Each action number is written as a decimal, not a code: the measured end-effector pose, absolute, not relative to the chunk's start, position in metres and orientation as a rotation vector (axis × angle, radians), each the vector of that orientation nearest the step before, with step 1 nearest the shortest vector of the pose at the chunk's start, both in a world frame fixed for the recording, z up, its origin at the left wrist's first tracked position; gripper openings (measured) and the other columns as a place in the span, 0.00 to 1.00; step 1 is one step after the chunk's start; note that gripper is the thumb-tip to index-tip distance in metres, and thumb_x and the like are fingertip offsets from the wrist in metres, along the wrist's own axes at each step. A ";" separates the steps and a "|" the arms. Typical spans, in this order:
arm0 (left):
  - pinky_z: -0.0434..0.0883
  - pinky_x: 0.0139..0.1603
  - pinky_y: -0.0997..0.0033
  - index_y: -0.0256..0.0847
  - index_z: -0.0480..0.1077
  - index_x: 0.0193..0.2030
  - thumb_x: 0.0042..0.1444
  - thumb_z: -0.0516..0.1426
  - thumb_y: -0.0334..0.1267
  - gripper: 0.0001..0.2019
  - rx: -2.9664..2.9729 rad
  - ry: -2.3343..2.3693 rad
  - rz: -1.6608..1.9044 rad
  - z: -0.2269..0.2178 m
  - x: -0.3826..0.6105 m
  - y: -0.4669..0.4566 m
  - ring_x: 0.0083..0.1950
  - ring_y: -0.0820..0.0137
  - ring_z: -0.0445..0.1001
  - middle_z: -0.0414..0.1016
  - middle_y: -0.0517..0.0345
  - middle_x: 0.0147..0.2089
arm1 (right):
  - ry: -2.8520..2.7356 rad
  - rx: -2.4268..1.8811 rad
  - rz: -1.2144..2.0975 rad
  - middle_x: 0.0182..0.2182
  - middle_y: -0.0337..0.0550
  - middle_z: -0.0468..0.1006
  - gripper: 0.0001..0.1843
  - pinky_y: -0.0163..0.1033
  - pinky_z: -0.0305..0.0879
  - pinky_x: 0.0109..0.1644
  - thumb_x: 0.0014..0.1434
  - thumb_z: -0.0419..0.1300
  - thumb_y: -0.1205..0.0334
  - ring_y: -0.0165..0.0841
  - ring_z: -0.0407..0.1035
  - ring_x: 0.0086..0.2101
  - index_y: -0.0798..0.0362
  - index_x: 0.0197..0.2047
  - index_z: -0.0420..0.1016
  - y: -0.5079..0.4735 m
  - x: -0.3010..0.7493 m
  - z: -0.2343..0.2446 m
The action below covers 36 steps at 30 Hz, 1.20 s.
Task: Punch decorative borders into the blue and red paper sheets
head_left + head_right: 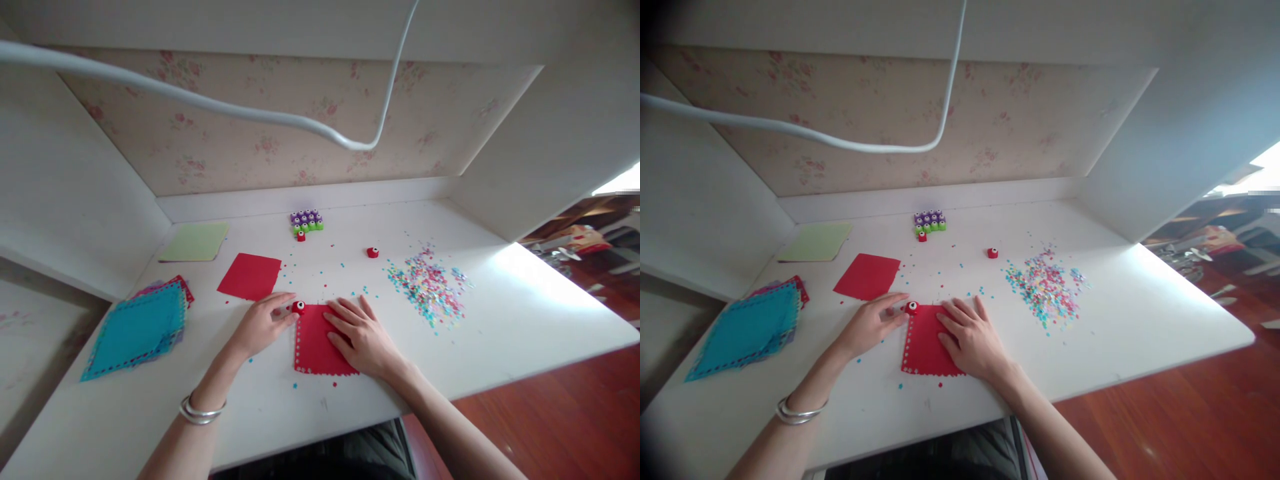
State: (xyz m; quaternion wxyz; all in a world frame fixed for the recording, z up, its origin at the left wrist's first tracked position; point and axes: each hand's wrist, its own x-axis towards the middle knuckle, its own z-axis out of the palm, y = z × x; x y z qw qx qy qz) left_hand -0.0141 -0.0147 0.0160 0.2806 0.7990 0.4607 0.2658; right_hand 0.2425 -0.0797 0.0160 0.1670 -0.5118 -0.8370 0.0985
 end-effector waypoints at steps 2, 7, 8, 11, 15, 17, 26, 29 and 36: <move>0.75 0.48 0.67 0.45 0.74 0.53 0.61 0.56 0.48 0.17 2.080 1.281 0.707 0.024 -0.009 -0.015 0.49 0.65 0.77 0.76 0.54 0.55 | -2.380 -1.448 0.287 0.62 0.40 0.67 0.21 0.63 0.40 0.69 0.67 0.50 0.56 0.43 0.58 0.62 0.43 0.61 0.69 -0.080 0.243 0.017; 0.74 0.47 0.66 0.44 0.78 0.41 0.63 0.53 0.47 0.15 2.060 1.341 0.689 0.033 0.009 -0.009 0.44 0.65 0.77 0.79 0.54 0.45 | -2.367 -1.429 0.293 0.62 0.41 0.68 0.20 0.63 0.39 0.69 0.67 0.51 0.56 0.43 0.59 0.61 0.43 0.61 0.69 -0.081 0.244 0.017; 0.73 0.47 0.66 0.43 0.78 0.39 0.63 0.53 0.46 0.14 2.066 1.335 0.678 0.034 0.012 -0.008 0.44 0.64 0.77 0.80 0.54 0.44 | -2.365 -1.426 0.294 0.62 0.41 0.68 0.20 0.63 0.39 0.69 0.67 0.51 0.55 0.43 0.59 0.61 0.43 0.61 0.69 -0.081 0.244 0.017; 0.72 0.48 0.66 0.43 0.79 0.35 0.61 0.53 0.44 0.14 2.078 1.322 0.637 0.034 0.017 -0.005 0.44 0.64 0.77 0.80 0.54 0.41 | -2.359 -1.423 0.298 0.62 0.41 0.68 0.21 0.62 0.38 0.69 0.67 0.51 0.55 0.42 0.59 0.61 0.43 0.61 0.69 -0.081 0.245 0.017; 0.71 0.47 0.66 0.43 0.78 0.34 0.61 0.53 0.44 0.14 2.071 1.333 0.584 0.036 0.019 -0.004 0.44 0.63 0.77 0.80 0.54 0.40 | -2.345 -1.424 0.299 0.61 0.41 0.68 0.20 0.61 0.39 0.69 0.67 0.50 0.54 0.42 0.59 0.61 0.43 0.60 0.69 -0.082 0.245 0.018; 0.71 0.46 0.66 0.42 0.78 0.34 0.60 0.53 0.44 0.14 2.054 1.359 0.555 0.037 0.019 -0.003 0.43 0.63 0.78 0.80 0.54 0.40 | -2.334 -1.420 0.302 0.61 0.41 0.69 0.20 0.61 0.37 0.69 0.67 0.50 0.54 0.41 0.59 0.61 0.43 0.61 0.69 -0.082 0.245 0.018; 0.61 0.21 0.74 0.40 0.69 0.26 0.51 0.57 0.42 0.09 1.901 1.444 0.350 0.024 0.028 0.018 0.22 0.71 0.68 0.73 0.62 0.22 | -2.322 -1.426 0.295 0.61 0.41 0.68 0.21 0.60 0.37 0.69 0.67 0.50 0.54 0.41 0.59 0.61 0.43 0.61 0.69 -0.083 0.246 0.016; 0.56 0.19 0.76 0.41 0.65 0.24 0.50 0.57 0.42 0.09 1.858 1.446 0.306 0.023 0.030 0.022 0.19 0.74 0.63 0.70 0.64 0.21 | -2.322 -1.436 0.295 0.62 0.40 0.68 0.21 0.60 0.37 0.69 0.67 0.50 0.54 0.42 0.58 0.61 0.43 0.61 0.69 -0.083 0.246 0.014; 0.59 0.20 0.76 0.41 0.64 0.24 0.50 0.57 0.46 0.12 1.829 1.421 0.255 0.033 0.030 0.020 0.19 0.74 0.65 0.71 0.63 0.23 | -2.308 -1.418 0.333 0.61 0.41 0.68 0.21 0.60 0.37 0.70 0.68 0.49 0.54 0.41 0.58 0.61 0.43 0.61 0.69 -0.082 0.248 0.015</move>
